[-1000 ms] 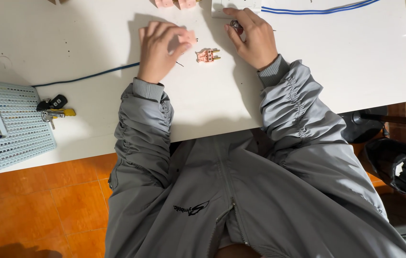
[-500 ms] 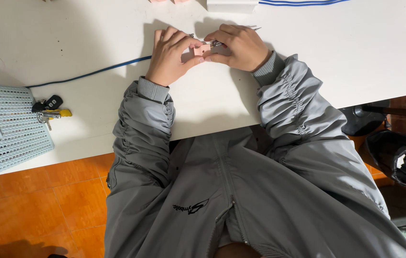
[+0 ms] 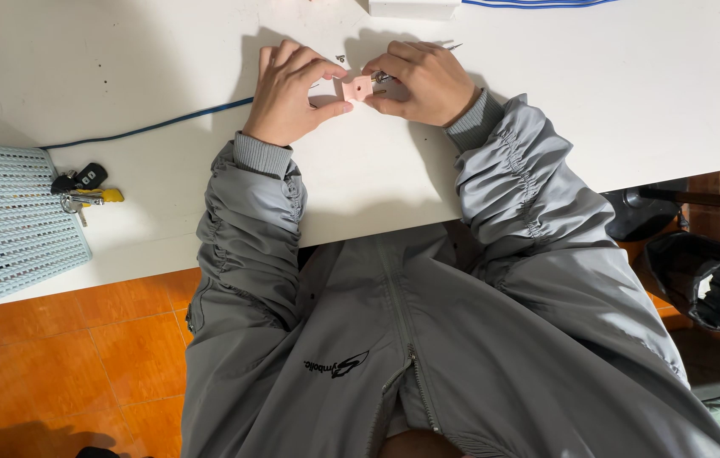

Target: Wiring an electrical plug by inserting wires and tightening internal screws with a screwdriver

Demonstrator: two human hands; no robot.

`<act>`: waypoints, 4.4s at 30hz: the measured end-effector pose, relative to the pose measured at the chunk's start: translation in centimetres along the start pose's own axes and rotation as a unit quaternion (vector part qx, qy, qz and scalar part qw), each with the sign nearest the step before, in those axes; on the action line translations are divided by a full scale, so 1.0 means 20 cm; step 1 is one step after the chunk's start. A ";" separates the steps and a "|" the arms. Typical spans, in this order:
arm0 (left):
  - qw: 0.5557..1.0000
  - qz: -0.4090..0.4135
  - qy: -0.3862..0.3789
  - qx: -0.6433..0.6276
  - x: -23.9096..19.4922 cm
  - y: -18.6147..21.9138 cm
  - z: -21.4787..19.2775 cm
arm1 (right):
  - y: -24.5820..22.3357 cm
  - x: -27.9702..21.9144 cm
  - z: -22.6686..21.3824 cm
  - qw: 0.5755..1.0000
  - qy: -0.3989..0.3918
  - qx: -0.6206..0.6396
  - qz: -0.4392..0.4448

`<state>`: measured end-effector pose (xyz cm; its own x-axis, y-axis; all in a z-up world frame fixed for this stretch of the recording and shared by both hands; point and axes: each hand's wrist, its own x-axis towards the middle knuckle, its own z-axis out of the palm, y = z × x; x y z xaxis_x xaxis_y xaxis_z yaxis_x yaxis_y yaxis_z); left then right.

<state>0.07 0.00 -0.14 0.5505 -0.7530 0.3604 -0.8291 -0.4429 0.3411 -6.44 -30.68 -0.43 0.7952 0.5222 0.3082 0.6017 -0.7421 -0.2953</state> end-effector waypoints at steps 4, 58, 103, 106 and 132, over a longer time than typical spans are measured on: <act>1.000 -0.002 0.003 0.003 0.00 0.00 0.00 | 0.01 -0.01 0.02 1.000 0.010 -0.016 -0.007; 0.848 -0.174 0.296 -0.405 0.10 0.12 -0.04 | -0.14 0.14 0.01 0.998 0.006 0.017 0.062; 0.863 -0.182 0.256 -0.395 0.10 0.13 -0.01 | -0.12 0.24 -0.08 0.999 -0.032 0.018 0.021; 0.868 -0.177 0.257 -0.386 0.10 0.13 0.00 | -0.09 0.22 -0.03 1.000 0.003 0.008 -0.002; 0.856 -0.169 0.160 -0.462 0.13 0.29 -0.13 | -0.20 0.18 -0.14 0.919 0.150 0.300 0.205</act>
<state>-3.16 -3.27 4.94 0.8643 -0.4212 0.2749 -0.2685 0.0756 0.9603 -6.29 -26.98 4.45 0.9623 0.0446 0.2684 0.2603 -0.4380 -0.8605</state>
